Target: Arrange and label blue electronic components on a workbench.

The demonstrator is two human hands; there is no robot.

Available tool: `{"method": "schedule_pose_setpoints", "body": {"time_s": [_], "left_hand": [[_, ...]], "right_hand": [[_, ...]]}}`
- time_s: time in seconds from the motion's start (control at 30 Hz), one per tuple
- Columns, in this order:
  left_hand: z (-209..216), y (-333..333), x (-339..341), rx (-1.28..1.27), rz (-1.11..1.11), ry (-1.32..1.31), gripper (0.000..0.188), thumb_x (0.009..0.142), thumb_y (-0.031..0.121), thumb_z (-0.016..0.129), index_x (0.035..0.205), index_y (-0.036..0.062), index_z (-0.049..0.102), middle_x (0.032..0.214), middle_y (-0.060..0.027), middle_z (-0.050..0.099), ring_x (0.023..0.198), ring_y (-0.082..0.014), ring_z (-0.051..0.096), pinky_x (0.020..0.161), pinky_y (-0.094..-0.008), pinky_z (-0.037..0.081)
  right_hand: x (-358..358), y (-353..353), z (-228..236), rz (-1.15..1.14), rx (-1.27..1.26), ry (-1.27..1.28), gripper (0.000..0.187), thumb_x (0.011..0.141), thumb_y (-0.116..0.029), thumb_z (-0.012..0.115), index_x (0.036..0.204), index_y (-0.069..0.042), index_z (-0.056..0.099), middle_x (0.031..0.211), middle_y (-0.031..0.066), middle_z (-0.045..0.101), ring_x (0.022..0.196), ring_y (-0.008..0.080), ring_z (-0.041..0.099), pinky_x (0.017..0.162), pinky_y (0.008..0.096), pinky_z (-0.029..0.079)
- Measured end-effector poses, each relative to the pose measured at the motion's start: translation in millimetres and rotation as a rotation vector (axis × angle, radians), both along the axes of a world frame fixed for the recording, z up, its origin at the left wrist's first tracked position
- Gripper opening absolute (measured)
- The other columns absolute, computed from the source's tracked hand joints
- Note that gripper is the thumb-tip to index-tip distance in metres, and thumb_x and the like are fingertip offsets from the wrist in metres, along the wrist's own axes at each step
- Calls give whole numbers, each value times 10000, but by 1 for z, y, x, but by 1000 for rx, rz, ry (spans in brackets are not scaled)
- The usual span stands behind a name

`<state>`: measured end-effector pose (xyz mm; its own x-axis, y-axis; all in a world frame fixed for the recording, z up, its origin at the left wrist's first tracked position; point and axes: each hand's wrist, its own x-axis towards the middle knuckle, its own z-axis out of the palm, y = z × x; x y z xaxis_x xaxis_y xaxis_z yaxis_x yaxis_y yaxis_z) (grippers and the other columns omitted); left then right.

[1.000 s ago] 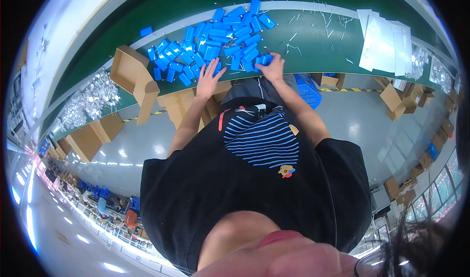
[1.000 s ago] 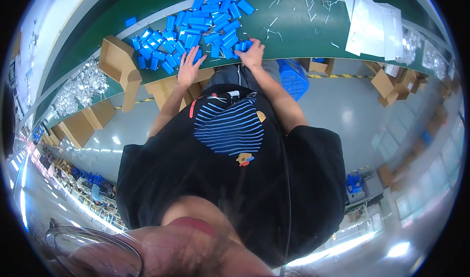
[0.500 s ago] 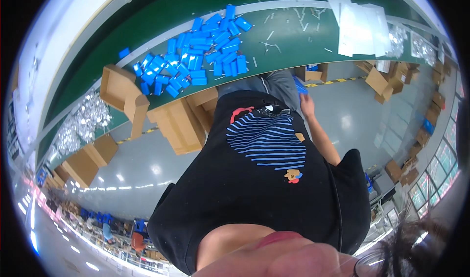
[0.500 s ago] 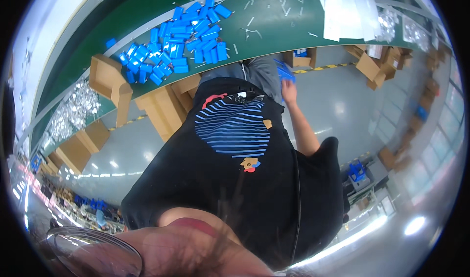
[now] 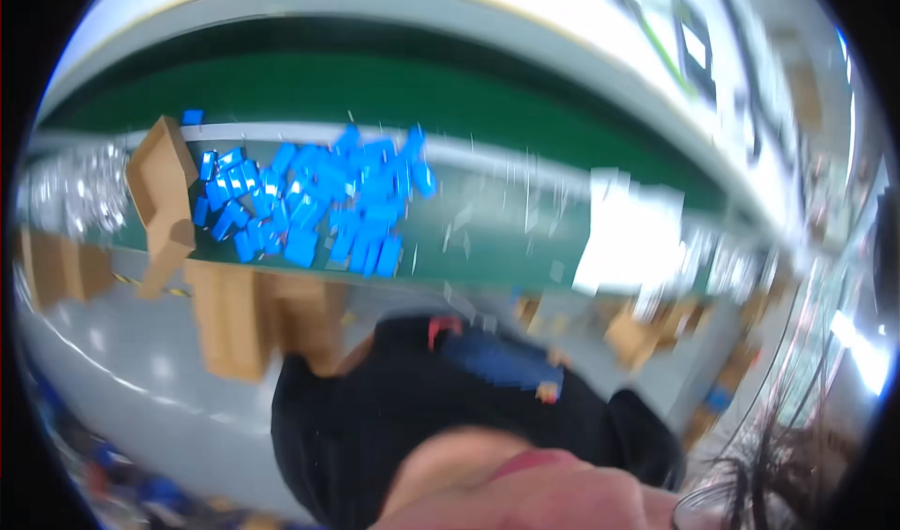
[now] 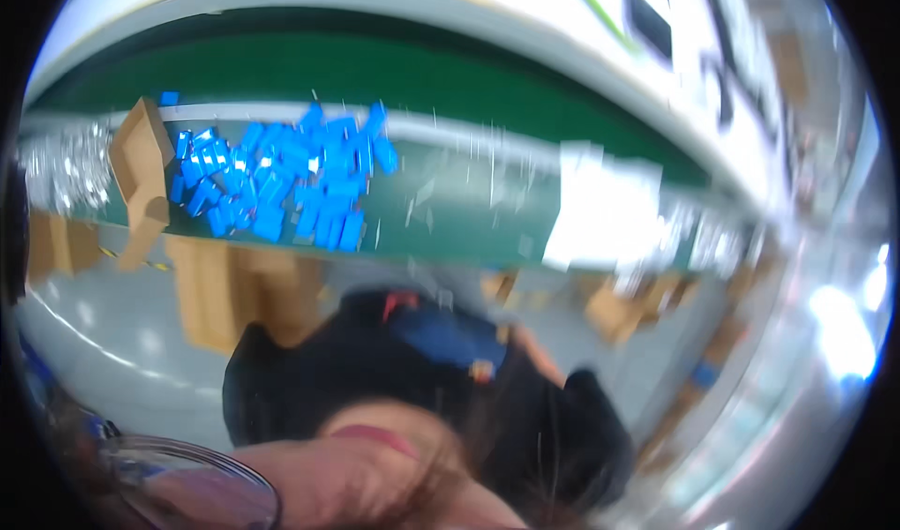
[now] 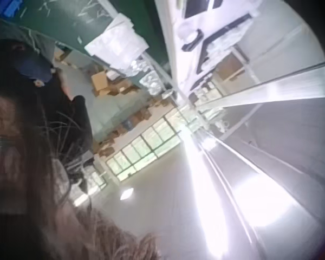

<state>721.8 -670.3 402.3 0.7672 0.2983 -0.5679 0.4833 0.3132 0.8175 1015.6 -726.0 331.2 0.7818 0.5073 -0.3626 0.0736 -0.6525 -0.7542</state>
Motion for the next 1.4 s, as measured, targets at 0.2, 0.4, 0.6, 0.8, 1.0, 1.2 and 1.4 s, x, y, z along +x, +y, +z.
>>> {"method": "schedule_pose_setpoints", "body": {"time_s": [0.2,0.4,0.6,0.8,1.0,1.2,1.4], "left_hand": [[-147,-68,16,-167,554,18,394,1065,302,560,1397,104,633,1286,-142,676,1178,-239,615,1054,-388,472],[-264,-98,-43,-271,751,120,438,1063,346,575,1426,105,618,1307,-133,672,1193,-232,611,1063,-386,474],[-331,-110,-104,-266,815,154,485,1062,390,590,1455,106,602,1327,-123,668,1207,-226,607,1071,-385,475],[-423,-97,-267,-74,828,184,536,1061,435,605,1484,107,586,1348,-114,664,1221,-220,604,1080,-384,476],[-93,108,-186,163,-202,65,346,1088,318,593,1297,70,715,1222,-60,723,1039,-184,630,982,-350,503],[129,260,-192,2103,373,0,725,831,269,840,1494,201,555,1454,-102,597,1395,-333,501,1192,-501,372],[82,427,-238,2272,439,1013,882,751,227,865,1529,216,451,1264,-78,686,1152,-316,671,1142,-533,400]], "right_hand": [[-51,-142,95,720,-100,-348,91,873,-137,677,956,-101,675,1010,99,665,874,246,597,796,400,467],[-53,-116,54,875,-30,-712,53,840,-94,662,852,-100,611,931,97,532,821,313,470,830,432,399],[-25,-195,2,711,5,-448,164,707,-66,708,809,-119,592,905,103,494,824,307,459,811,421,390],[-25,-186,-53,783,144,-384,131,789,-99,713,798,-95,582,885,120,491,819,321,457,809,434,394],[-76,-122,36,694,150,-883,173,866,-128,715,795,-91,563,905,123,517,850,325,472,840,435,410],[-91,-92,56,446,422,-436,226,942,-77,665,734,-36,585,802,68,513,750,223,479,725,337,418],[-157,94,138,1016,902,-567,270,961,-61,576,700,-21,634,779,71,537,726,205,482,671,318,394]]}}
